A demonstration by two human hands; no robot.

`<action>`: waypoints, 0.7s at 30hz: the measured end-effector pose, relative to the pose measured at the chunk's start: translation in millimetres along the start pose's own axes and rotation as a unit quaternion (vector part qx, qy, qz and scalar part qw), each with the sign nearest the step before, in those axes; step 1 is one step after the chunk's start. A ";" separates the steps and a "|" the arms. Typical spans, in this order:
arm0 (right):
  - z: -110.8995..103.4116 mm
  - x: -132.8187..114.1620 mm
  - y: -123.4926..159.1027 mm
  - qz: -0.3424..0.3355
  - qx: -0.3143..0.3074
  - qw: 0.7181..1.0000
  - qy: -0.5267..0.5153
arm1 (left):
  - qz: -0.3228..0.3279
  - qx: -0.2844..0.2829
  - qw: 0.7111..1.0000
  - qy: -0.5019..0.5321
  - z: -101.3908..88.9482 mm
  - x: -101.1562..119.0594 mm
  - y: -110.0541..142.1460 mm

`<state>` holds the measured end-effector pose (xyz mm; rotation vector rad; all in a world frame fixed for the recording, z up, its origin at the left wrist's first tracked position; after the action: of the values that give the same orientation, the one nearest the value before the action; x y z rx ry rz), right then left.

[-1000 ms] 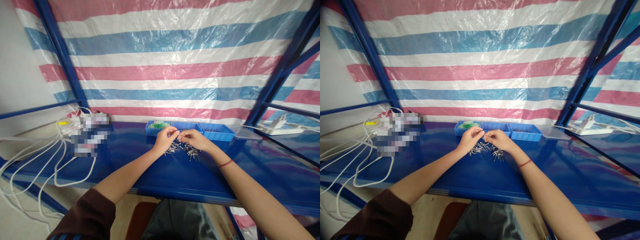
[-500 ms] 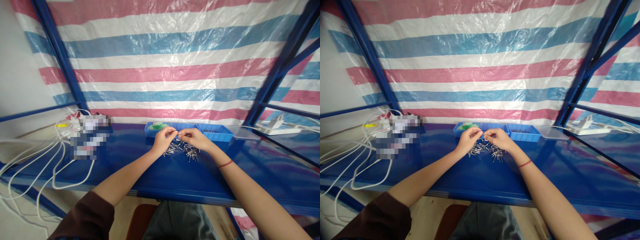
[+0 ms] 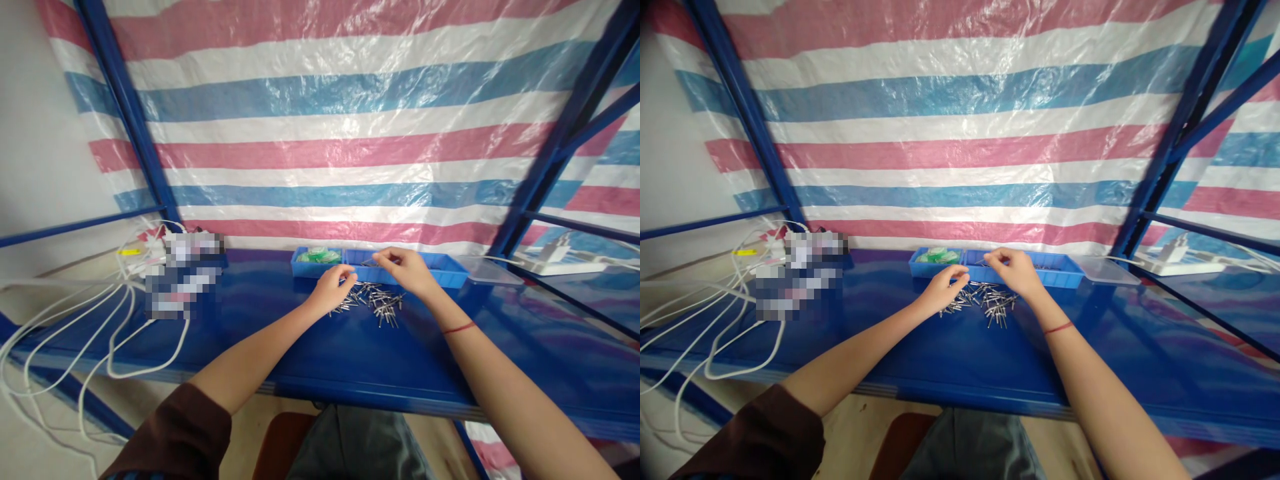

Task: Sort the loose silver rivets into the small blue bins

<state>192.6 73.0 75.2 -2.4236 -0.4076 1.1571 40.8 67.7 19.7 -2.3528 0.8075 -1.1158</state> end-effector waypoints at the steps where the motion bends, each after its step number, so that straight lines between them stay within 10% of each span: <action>1: -14.8 6.7 -2.4 0.012 0.045 0.999 0.017 | 0.008 -0.021 0.999 -0.036 2.7 1.2 1.4; 6: -78.7 51.0 -1.7 0.106 0.219 0.958 0.152 | 0.056 -0.170 0.971 -0.159 26.4 8.1 13.9; 12: -92.5 85.4 12.0 0.206 0.272 0.898 0.278 | 0.083 -0.203 0.962 -0.163 34.7 17.4 17.2; 21: -60.1 40.6 -4.7 0.061 0.177 0.966 0.178 | 0.104 -0.141 0.969 -0.174 23.1 25.6 11.7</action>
<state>264.3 79.8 84.5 -2.2899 0.0587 0.7377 68.5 44.9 13.5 -2.5155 1.1039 -0.5078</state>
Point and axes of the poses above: each hand's wrist, its own y-axis away from the middle knuckle, its own z-axis out of the palm, x = y × z, the point moved 10 cm from there along -y, towards the middle knuckle, and after that the axes turned 9 degrees about z, right-handed, at the moved point
